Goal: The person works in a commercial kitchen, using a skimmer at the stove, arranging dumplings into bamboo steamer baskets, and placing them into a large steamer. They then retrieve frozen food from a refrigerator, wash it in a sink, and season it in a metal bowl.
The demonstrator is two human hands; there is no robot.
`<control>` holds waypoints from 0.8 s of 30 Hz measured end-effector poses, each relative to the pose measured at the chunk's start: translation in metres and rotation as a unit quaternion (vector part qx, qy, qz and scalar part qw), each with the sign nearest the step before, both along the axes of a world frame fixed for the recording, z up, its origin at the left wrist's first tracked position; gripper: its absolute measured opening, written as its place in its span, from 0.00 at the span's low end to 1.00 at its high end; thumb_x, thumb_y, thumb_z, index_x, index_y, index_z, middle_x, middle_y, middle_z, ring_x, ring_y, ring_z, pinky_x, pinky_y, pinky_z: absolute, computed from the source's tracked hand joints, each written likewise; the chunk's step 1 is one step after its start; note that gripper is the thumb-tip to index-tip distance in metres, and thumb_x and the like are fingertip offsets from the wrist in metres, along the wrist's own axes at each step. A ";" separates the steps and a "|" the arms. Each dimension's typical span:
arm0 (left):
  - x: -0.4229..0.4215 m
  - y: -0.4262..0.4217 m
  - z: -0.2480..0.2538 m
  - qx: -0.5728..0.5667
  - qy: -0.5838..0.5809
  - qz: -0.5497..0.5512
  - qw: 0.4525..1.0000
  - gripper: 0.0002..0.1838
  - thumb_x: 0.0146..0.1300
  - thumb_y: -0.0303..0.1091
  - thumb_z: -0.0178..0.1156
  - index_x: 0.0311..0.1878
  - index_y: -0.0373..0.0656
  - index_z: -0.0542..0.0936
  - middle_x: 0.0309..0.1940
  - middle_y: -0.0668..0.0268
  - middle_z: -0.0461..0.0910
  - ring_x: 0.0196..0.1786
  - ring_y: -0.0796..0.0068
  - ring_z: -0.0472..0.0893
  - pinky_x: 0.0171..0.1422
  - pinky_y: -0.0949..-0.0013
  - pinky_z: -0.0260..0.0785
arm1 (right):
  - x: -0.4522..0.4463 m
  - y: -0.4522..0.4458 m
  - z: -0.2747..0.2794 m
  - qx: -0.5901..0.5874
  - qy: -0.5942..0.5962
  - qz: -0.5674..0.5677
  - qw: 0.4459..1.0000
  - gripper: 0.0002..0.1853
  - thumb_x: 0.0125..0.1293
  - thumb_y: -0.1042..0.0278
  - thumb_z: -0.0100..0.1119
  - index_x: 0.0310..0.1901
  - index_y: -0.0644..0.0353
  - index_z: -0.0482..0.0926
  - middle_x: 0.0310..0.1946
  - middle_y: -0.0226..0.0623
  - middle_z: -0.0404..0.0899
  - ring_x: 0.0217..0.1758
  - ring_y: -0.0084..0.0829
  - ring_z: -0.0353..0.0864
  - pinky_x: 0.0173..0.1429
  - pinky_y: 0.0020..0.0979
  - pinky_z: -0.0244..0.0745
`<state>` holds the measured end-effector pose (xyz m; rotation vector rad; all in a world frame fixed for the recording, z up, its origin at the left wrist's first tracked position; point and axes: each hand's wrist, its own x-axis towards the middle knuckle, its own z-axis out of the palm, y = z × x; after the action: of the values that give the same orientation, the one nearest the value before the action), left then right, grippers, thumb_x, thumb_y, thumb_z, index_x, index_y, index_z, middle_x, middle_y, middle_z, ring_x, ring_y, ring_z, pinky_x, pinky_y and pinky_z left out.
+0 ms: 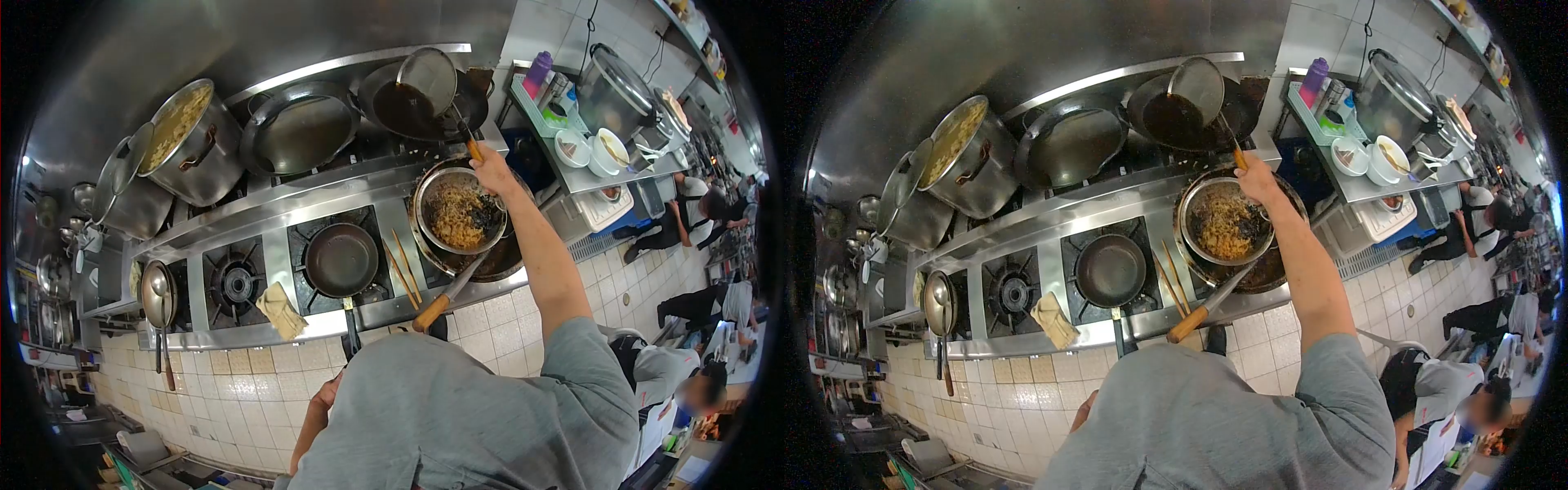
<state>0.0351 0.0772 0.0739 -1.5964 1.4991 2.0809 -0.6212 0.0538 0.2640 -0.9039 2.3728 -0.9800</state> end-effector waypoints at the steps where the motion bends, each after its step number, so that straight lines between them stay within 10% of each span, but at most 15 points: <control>1: 0.012 -0.004 -0.037 0.003 0.001 -0.016 1.000 0.43 0.74 0.69 0.50 0.69 0.34 0.77 0.66 0.53 0.79 0.68 0.62 0.75 0.74 0.66 0.64 | 0.003 0.001 0.000 -0.017 -0.004 0.005 1.000 0.28 0.75 0.69 0.53 0.75 0.59 0.65 0.38 0.51 0.83 0.25 0.42 0.81 0.30 0.42 0.78; 5: 0.039 -0.008 -0.105 0.000 0.014 -0.044 0.999 0.42 0.74 0.68 0.50 0.69 0.36 0.77 0.64 0.54 0.80 0.67 0.63 0.75 0.74 0.66 0.65 | 0.002 0.001 -0.014 -0.066 -0.079 0.005 0.995 0.27 0.76 0.71 0.54 0.75 0.54 0.66 0.29 0.43 0.81 0.16 0.31 0.73 0.23 0.36 0.72; 24: 0.036 -0.022 -0.098 0.041 -0.028 -0.117 0.992 0.42 0.74 0.68 0.50 0.70 0.35 0.76 0.65 0.54 0.79 0.67 0.63 0.75 0.74 0.65 0.65 | 0.051 0.040 0.015 -0.136 -0.243 0.037 0.960 0.27 0.78 0.72 0.54 0.77 0.49 0.66 0.28 0.29 0.73 0.18 0.19 0.69 0.21 0.28 0.69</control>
<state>0.0710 0.0549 -0.0243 -1.3665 1.4818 1.9267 -0.5704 0.0936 0.2787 -0.7324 1.8106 -1.3424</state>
